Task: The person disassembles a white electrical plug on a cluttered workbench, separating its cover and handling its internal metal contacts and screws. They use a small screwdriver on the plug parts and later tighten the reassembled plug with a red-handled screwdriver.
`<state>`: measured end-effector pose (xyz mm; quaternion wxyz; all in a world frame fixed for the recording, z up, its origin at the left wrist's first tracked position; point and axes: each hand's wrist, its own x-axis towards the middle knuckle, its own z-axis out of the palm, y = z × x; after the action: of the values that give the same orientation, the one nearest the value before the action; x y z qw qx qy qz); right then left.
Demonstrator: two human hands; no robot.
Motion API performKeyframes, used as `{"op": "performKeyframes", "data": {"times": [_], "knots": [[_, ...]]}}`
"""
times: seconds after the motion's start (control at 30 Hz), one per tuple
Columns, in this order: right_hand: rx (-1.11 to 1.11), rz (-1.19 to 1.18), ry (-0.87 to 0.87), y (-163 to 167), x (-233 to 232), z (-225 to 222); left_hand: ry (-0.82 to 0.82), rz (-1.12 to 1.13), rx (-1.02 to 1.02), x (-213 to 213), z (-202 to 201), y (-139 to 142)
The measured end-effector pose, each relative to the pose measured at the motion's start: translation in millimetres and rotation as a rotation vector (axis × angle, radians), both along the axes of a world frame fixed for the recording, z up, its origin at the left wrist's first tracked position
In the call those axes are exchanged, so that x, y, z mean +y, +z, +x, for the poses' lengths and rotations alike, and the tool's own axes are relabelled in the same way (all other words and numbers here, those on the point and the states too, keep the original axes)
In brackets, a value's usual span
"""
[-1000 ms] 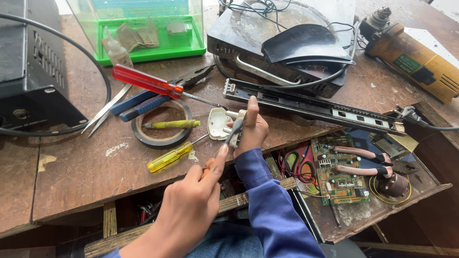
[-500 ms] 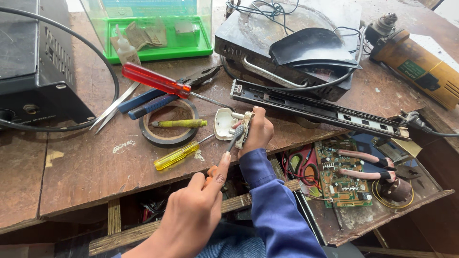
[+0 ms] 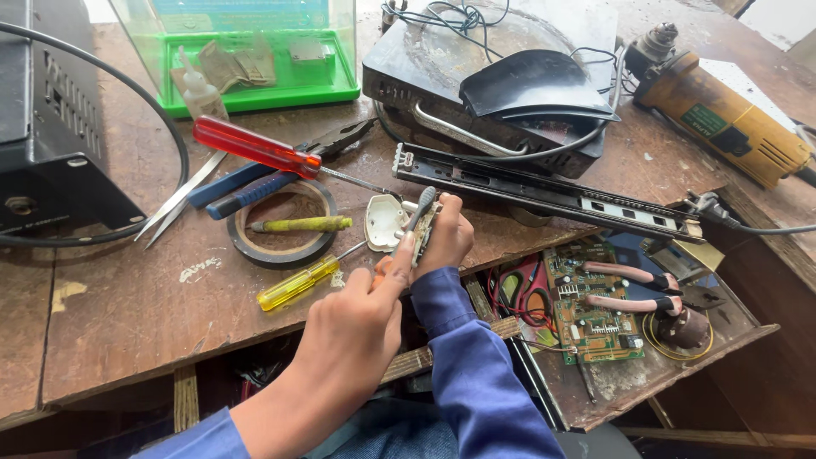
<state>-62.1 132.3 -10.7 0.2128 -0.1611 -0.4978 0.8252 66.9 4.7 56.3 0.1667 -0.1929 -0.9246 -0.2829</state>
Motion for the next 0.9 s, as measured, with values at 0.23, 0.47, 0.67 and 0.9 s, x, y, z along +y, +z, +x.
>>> {"op": "performKeyframes", "data": {"times": [0.23,0.47,0.67,0.9], "knots": [[0.001,-0.042,0.019,3,-2,-3,-0.023,-0.045,-0.033,-11,37,-5],[0.037,0.137,-0.034,6,1,2,-0.034,-0.01,-0.001,3,7,9],[0.03,0.046,0.014,2,5,-2,-0.054,-0.064,-0.04,-2,28,-6],[0.057,-0.046,0.005,-12,6,-9,-0.051,-0.056,-0.102,-9,30,-11]]}}
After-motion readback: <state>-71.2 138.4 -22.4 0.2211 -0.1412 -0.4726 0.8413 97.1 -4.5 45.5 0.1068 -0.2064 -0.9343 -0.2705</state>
